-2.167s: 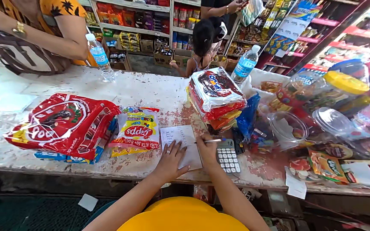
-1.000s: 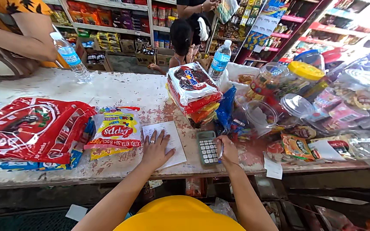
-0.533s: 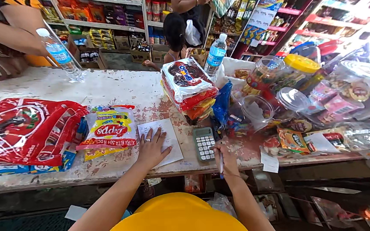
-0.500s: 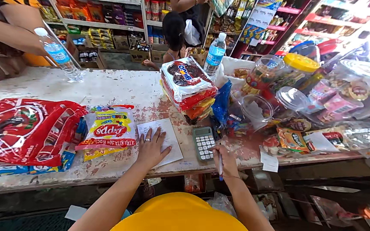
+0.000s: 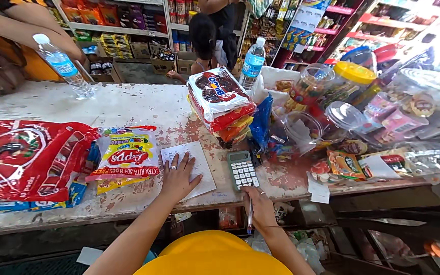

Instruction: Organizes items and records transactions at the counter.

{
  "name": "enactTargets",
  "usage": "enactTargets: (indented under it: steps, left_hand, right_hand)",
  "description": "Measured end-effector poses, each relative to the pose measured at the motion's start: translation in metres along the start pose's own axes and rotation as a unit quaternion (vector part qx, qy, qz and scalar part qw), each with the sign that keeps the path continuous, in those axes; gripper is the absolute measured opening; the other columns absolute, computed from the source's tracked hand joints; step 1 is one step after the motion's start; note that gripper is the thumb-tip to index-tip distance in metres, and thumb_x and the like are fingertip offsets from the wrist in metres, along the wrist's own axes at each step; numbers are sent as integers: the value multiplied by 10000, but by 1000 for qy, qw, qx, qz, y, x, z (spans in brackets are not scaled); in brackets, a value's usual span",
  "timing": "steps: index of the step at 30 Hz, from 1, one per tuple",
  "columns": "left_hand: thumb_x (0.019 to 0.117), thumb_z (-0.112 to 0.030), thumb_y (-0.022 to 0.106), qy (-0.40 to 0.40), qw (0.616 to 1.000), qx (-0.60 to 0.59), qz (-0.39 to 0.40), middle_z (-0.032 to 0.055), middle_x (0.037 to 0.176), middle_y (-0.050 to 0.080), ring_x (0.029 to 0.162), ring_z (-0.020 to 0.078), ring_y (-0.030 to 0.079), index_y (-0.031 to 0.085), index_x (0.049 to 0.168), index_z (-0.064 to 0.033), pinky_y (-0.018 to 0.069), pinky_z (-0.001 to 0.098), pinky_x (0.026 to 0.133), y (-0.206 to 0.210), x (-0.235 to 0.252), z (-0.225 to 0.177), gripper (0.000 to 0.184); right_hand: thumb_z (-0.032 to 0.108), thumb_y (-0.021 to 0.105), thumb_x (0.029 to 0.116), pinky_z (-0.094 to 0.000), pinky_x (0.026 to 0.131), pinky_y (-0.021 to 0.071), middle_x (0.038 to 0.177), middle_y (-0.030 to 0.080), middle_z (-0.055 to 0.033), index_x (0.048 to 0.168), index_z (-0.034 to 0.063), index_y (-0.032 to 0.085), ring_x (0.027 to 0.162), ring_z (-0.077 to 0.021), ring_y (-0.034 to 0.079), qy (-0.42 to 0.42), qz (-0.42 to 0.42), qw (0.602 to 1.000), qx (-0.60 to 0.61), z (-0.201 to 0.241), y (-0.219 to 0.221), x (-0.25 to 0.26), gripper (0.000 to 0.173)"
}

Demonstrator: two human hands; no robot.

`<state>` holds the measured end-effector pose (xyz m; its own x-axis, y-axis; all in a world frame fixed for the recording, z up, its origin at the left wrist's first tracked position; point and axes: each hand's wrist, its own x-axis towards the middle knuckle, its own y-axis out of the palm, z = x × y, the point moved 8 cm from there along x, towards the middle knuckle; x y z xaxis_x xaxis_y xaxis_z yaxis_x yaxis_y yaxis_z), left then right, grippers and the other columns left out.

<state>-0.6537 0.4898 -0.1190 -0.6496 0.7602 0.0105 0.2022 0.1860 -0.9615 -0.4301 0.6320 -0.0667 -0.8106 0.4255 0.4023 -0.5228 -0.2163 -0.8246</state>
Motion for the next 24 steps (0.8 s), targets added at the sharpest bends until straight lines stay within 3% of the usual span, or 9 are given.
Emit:
enactTargets:
  steps: [4, 9, 13, 16, 21, 24]
  left_hand:
    - [989, -703, 332, -4, 1000, 4, 9, 97, 1680, 299, 1555, 431, 196, 404, 1583, -182, 109, 713, 1195, 1, -1, 1, 794]
    - [988, -714, 315, -6, 1000, 7, 16, 97, 1688, 278, 1563, 421, 177, 390, 1590, -187, 86, 715, 1196, 1, -1, 1, 803]
    - [989, -714, 312, -11, 1000, 7, 25, 77, 1700, 250, 1570, 409, 155, 379, 1594, -196, 84, 702, 1202, 1, -1, 0, 799]
    - [1000, -689, 312, -4, 1000, 2, 17, 74, 1689, 284, 1565, 415, 172, 404, 1581, -189, 93, 706, 1198, 1, -2, -1, 772]
    - [1012, -640, 337, 21, 1000, 3, -18, 74, 1631, 403, 1517, 390, 317, 483, 1533, -167, 245, 621, 1193, -1, -5, -5, 718]
    - [1007, -613, 387, 31, 999, -6, -42, 90, 1595, 456, 1480, 407, 378, 530, 1498, -148, 289, 626, 1171, -3, -6, -5, 691]
  right_hand:
    - [121, 546, 973, -486, 736, 612, 982, 760, -147, 1073, 29, 745, 882, -360, 744, 1, 6, 1000, 4, -4, 1, 0, 242]
    - [63, 521, 937, -498, 677, 593, 929, 754, -161, 1063, 3, 742, 793, -359, 734, 44, -64, 997, -6, -28, -30, 6, 260]
    - [53, 529, 937, -576, 705, 583, 978, 746, -206, 1131, -3, 726, 840, -421, 733, 83, -16, 996, -18, -53, -19, -2, 282]
    - [58, 535, 912, -568, 698, 585, 1001, 749, -208, 1140, -3, 728, 857, -429, 734, 63, -19, 997, -37, -49, -16, -5, 305]
    - [43, 570, 903, -571, 664, 589, 997, 746, -223, 1132, -16, 720, 859, -441, 740, 47, -14, 995, -82, -39, -12, -6, 280]
    - [27, 597, 900, -593, 658, 585, 1029, 738, -244, 1154, -23, 709, 858, -464, 735, 48, 14, 994, -97, -36, -11, -4, 282]
